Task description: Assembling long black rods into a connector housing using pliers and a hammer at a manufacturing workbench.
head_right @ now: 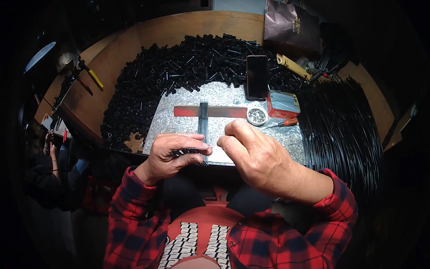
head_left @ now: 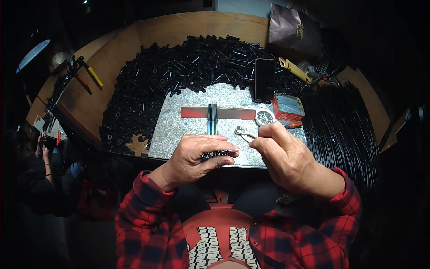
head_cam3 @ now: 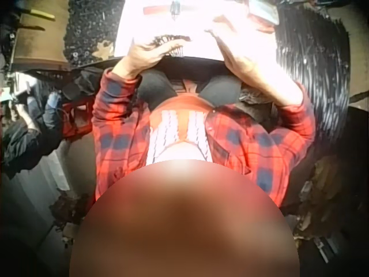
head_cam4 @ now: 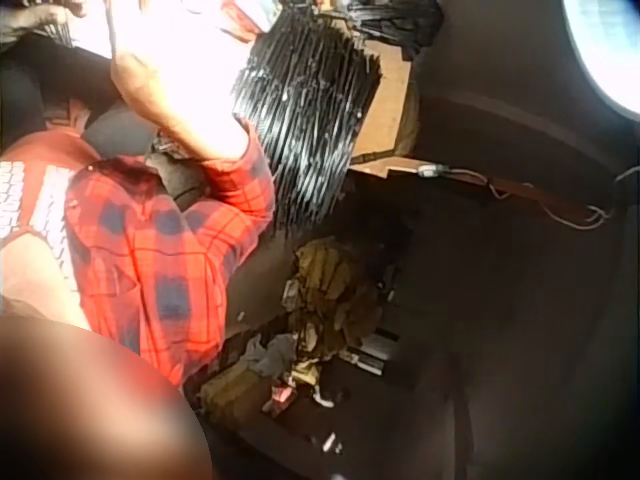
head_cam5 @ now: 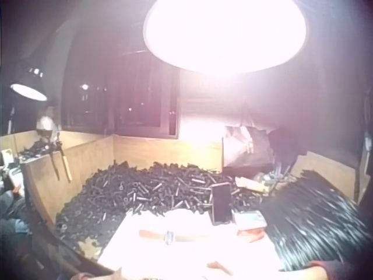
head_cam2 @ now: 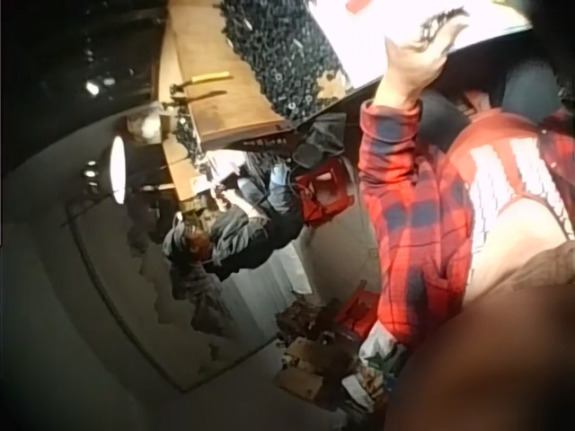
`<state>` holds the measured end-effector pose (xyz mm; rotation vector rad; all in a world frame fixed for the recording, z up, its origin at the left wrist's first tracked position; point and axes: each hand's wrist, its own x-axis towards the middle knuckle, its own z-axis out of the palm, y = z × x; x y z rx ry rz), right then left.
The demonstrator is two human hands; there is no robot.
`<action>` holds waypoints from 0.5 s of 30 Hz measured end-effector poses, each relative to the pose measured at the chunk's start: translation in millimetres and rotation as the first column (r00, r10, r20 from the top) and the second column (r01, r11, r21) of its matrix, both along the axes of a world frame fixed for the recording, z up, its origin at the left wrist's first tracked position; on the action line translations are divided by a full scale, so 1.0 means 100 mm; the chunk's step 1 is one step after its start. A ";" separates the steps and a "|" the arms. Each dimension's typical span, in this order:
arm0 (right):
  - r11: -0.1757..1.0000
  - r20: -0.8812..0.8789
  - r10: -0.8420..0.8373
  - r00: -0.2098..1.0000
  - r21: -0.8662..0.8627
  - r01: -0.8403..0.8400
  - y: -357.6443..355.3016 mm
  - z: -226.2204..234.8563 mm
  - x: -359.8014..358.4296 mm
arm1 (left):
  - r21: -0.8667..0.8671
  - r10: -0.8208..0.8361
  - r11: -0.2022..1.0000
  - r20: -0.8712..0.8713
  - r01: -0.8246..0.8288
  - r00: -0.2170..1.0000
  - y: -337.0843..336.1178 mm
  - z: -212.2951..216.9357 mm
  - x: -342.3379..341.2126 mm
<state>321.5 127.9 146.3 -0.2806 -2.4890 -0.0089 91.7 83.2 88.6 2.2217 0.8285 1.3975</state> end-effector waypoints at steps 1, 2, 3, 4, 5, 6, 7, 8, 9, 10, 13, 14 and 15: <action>1.000 -0.001 0.001 1.000 0.000 -0.001 0.00 0.01 0.00 | 0.005 0.003 1.000 -0.007 -0.003 1.000 0.00 0.00 0.00; 1.000 0.011 0.006 1.000 0.030 -0.006 0.01 0.02 0.00 | 0.011 0.006 1.000 -0.014 -0.006 1.000 0.01 0.00 0.00; 0.998 0.023 0.008 1.000 0.060 -0.009 0.01 0.03 0.00 | 0.011 0.005 1.000 -0.015 -0.005 1.000 0.01 0.00 0.01; 0.998 0.022 0.007 1.000 0.060 -0.008 0.01 0.03 0.00 | 0.019 0.004 1.000 -0.020 -0.003 1.000 0.02 0.00 0.01; 0.997 0.018 0.015 1.000 0.072 -0.016 0.01 0.03 0.00 | 0.027 0.002 1.000 -0.026 -0.002 1.000 0.03 0.01 0.01; 0.996 0.014 0.028 1.000 0.082 -0.029 0.02 0.02 -0.01 | 0.026 0.005 1.000 -0.028 -0.004 1.000 0.03 0.00 0.01; 0.996 0.012 0.030 0.999 0.082 -0.031 0.02 0.03 -0.02 | 0.038 0.009 0.999 -0.030 -0.008 0.999 0.03 0.00 0.00; 0.994 0.012 0.032 0.999 0.100 -0.033 0.02 0.04 -0.03 | 0.049 0.013 0.999 -0.033 -0.012 0.999 0.03 -0.01 0.00; 0.992 0.013 0.032 0.999 0.119 -0.033 0.01 0.05 -0.03 | 0.049 0.014 0.999 -0.035 -0.012 0.999 0.04 -0.01 -0.01; 0.992 0.011 0.032 0.999 0.120 -0.034 0.02 0.05 -0.04 | 0.061 0.011 0.998 -0.036 -0.009 0.999 0.04 -0.01 -0.01; 0.989 -0.013 0.055 0.998 0.139 -0.053 0.05 0.04 -0.04 | 0.082 0.014 0.997 -0.037 -0.011 0.999 0.04 -0.03 -0.01; 0.989 0.001 0.056 0.998 0.140 -0.055 0.05 0.04 -0.05 | 0.091 0.019 0.996 -0.036 -0.016 0.999 0.04 -0.03 -0.01; 0.988 0.015 0.053 0.998 0.141 -0.055 0.05 0.05 -0.05 | 0.091 0.019 0.996 -0.037 -0.015 0.999 0.05 -0.03 -0.01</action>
